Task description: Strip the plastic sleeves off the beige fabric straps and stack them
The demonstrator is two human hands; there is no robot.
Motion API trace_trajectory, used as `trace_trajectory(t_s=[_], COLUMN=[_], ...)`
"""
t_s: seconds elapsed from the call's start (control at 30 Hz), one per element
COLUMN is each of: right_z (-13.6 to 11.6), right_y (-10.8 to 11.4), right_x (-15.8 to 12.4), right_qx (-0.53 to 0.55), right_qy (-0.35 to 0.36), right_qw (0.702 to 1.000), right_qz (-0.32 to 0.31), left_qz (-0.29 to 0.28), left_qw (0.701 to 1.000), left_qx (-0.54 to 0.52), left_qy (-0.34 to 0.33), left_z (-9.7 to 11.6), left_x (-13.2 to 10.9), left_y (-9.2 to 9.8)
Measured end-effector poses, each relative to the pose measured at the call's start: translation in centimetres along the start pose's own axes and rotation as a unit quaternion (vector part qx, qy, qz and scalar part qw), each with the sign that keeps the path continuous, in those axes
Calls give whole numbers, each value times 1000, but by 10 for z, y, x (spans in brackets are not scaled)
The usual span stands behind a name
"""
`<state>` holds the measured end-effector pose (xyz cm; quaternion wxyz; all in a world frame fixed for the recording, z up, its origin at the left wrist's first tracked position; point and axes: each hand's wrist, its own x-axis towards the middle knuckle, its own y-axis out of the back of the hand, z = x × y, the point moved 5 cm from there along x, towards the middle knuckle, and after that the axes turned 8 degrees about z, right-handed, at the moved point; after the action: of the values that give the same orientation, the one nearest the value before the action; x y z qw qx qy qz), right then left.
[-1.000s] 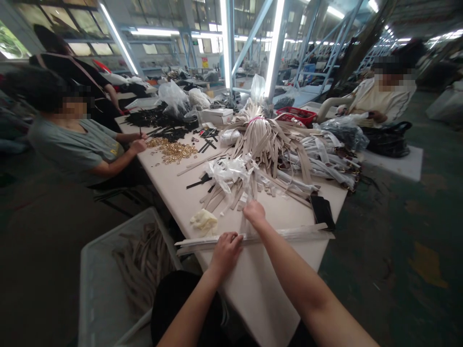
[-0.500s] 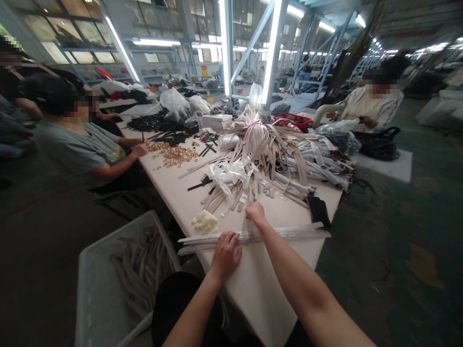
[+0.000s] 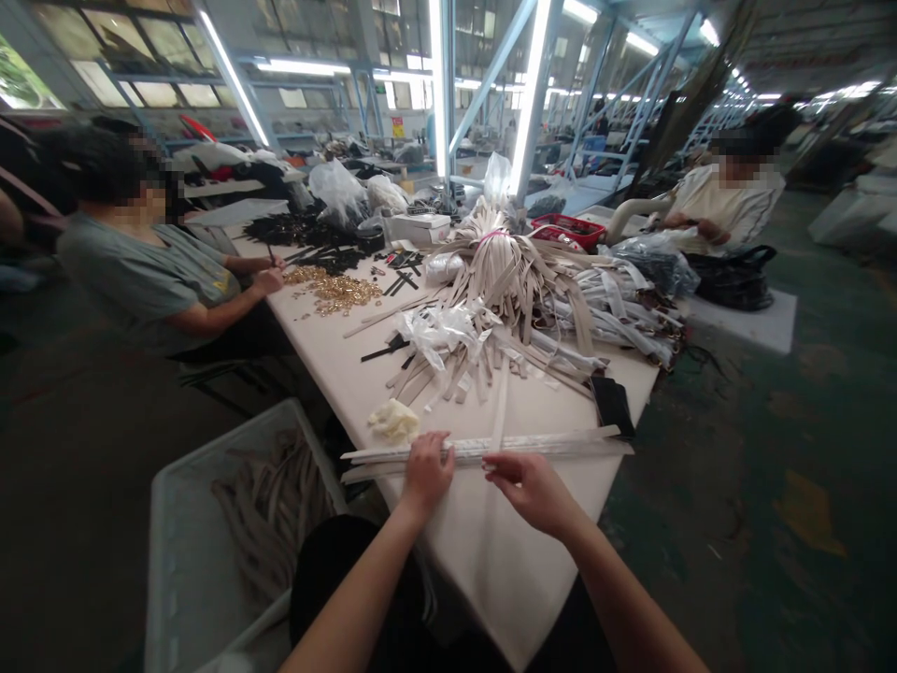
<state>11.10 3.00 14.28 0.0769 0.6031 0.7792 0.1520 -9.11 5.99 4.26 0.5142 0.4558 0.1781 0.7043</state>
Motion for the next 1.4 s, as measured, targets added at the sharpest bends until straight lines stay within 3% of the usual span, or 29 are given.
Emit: trace_trajectory(t_s=[0.13,0.2,0.27,0.33,0.43,0.5,0.63,0.73,0.8,0.93,1.07,1.17,1.4], right_z=[-85,-116,-121,-99,-33,5,49,70,81,95,99,102,99], right_y=[12,26,37,37,25,14,3,2,3,-4,-21,-38,-66], right_x=[-41,-51,-47,-31,-1,13,27,32,34,32,26,23,17], right_qx=[-32,-23,9,79,171,199,323,406,422,402,333,275,284], right_qy=[99,146,154,100,-55,-117,-162,-208,-230,-257,-226,-219,-206], right_qw=[988,986,988,992,978,962,912,867,857,870,910,932,935], right_qz=[-111,-80,-22,23,103,146,193,199,186,126,99,93,51], left_qz=[44,43,31,19,3,-9,-59,-78,-64,-72,-93,-70,-35], left_qw=[996,993,990,990,995,995,981,963,934,836,796,774,664], left_qx=[37,60,80,88,62,44,31,-26,-141,-358,-406,-432,-535], left_qy=[67,94,114,109,76,84,182,258,323,410,440,457,521], left_z=[-25,-37,-44,-41,-25,-15,-16,-24,-30,-27,-16,-9,8], left_x=[39,60,78,92,109,119,135,141,136,102,54,27,6], left_y=[-7,-11,-15,-22,-40,-55,-82,-87,-85,-80,-74,-71,-66])
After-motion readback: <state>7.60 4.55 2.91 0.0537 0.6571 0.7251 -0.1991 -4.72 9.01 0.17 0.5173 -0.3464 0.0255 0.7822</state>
